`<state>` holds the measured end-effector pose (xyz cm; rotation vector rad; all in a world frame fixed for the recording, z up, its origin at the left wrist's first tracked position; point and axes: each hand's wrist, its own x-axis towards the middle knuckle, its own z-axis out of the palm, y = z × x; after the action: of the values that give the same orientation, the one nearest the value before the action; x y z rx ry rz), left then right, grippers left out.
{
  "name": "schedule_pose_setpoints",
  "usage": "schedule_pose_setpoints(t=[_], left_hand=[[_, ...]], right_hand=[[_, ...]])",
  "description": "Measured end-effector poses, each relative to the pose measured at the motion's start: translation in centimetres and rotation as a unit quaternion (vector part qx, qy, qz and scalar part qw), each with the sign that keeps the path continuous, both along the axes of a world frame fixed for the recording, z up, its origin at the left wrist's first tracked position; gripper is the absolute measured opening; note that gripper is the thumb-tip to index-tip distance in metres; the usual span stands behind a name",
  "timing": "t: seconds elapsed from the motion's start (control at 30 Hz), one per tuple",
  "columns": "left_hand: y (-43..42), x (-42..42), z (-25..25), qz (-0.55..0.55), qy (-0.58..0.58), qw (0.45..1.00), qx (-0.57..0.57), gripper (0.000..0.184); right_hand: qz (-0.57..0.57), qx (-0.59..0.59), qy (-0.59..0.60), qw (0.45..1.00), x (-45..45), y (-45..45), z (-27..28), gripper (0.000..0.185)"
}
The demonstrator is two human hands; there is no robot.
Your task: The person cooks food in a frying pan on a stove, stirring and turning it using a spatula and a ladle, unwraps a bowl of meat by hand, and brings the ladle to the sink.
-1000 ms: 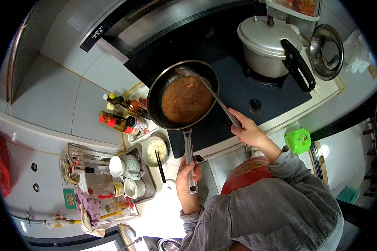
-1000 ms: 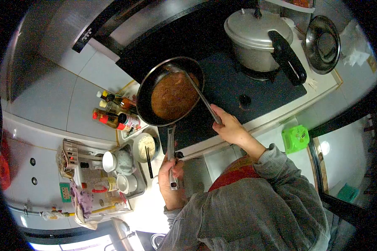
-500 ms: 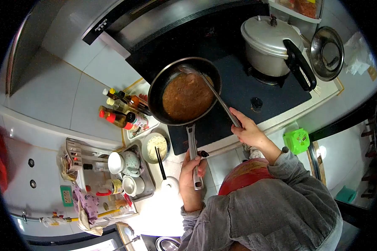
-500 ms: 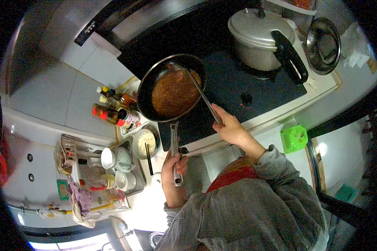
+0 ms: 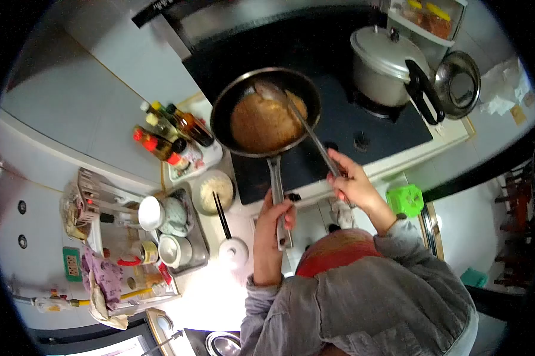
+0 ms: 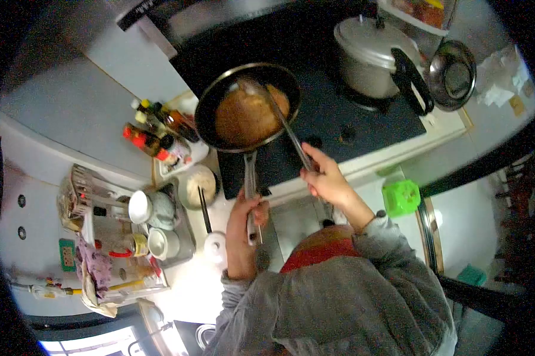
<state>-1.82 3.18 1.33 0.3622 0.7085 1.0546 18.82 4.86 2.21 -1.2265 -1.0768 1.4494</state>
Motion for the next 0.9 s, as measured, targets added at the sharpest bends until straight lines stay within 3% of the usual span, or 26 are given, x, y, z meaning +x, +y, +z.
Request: schedule_pose_setpoints(t=[0.1, 0.27, 0.37, 0.47, 0.9], left_hand=[[0.0, -0.7, -0.3, -0.013, 0.052, 0.998, 0.014, 0.024], [0.6, -1.4, -0.3, -0.025, -0.06, 0.998, 0.016, 0.015], [0.7, -1.9, -0.7, -0.029, -0.082, 0.996, 0.025, 0.018], [1.1, -2.6, -1.8, -0.074, -0.116, 0.99, 0.032, 0.046], [1.2, -3.7, -2.1, -0.077, -0.114, 0.99, 0.02, 0.033]], right_hand=[[-0.043, 0.021, -0.031, 0.998, -0.8, -1.0, 0.1, 0.06], [-0.085, 0.0, -0.05, 0.995, -0.9, -2.8, 0.2, 0.061], [-0.101, -0.003, -0.04, 0.994, -0.9, -3.2, 0.2, 0.06], [-0.106, -0.015, -0.063, 0.992, -1.2, -3.2, 0.7, 0.06], [-0.112, -0.004, -0.029, 0.993, -2.2, -4.0, 0.1, 0.06]])
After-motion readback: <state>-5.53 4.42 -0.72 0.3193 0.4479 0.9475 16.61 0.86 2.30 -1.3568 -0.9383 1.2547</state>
